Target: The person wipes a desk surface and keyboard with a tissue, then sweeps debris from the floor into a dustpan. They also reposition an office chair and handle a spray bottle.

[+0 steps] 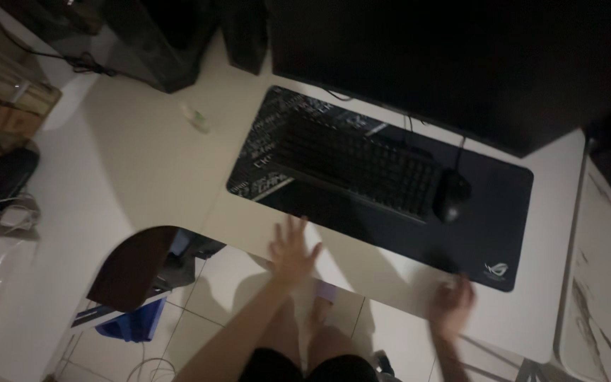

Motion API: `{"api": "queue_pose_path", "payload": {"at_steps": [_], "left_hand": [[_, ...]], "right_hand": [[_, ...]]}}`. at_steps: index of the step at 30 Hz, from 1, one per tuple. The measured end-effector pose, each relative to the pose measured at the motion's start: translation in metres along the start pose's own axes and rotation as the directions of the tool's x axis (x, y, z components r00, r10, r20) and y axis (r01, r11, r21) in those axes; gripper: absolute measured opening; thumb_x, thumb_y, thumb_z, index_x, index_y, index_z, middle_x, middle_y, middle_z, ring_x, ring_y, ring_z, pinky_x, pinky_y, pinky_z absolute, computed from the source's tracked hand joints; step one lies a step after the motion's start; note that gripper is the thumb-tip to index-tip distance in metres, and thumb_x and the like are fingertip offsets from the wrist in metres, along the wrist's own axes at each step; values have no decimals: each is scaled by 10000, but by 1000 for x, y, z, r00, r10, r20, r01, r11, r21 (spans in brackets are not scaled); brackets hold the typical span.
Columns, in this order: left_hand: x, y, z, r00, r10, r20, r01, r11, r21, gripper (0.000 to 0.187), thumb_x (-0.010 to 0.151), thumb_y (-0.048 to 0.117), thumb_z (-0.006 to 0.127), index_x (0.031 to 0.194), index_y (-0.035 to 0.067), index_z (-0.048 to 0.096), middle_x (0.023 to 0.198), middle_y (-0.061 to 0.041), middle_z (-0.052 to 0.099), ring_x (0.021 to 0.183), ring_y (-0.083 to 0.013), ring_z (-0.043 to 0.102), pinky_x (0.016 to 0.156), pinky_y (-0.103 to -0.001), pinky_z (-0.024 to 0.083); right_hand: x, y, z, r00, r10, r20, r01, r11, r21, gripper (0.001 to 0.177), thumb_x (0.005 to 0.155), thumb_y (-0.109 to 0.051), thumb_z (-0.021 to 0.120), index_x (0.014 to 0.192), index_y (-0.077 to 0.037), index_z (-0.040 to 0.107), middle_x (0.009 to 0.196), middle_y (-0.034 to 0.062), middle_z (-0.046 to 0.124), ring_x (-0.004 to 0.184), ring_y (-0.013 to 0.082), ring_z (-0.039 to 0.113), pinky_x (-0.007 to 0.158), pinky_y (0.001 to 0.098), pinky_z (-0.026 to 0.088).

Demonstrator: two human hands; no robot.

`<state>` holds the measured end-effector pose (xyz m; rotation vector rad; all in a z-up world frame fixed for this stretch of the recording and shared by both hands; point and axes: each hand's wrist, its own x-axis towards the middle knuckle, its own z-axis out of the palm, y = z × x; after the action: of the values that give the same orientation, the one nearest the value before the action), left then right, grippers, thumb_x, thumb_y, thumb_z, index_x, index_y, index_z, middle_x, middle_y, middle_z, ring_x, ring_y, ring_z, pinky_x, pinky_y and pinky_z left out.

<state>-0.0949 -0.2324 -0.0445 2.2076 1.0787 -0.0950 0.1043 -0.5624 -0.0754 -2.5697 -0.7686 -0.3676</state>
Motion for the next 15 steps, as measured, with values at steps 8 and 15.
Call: {"api": "queue_pose_path", "payload": {"at_steps": [8, 15], "left_hand": [[1, -26, 10, 999, -1, 34, -11, 929, 369, 810, 1035, 560, 342, 1628, 103, 34, 1694, -190, -109, 1533, -453, -153, 1197, -642, -54], [5, -36, 15, 1000, 13, 12, -17, 861, 508, 850, 995, 589, 311, 1633, 101, 33, 1700, -183, -115, 1536, -430, -138, 1201, -608, -43]], "right_hand": [[-17, -102, 62, 905, 150, 397, -137, 989, -60, 640, 988, -261, 554, 1535, -15, 329, 1633, 238, 262, 1521, 395, 253, 1227, 525, 241], [-34, -160, 78, 841, -312, 443, 305, 948, 89, 608, 1005, -292, 512, 1562, -136, 325, 1642, 96, 324, 1522, 266, 311, 1196, 466, 341]]}}
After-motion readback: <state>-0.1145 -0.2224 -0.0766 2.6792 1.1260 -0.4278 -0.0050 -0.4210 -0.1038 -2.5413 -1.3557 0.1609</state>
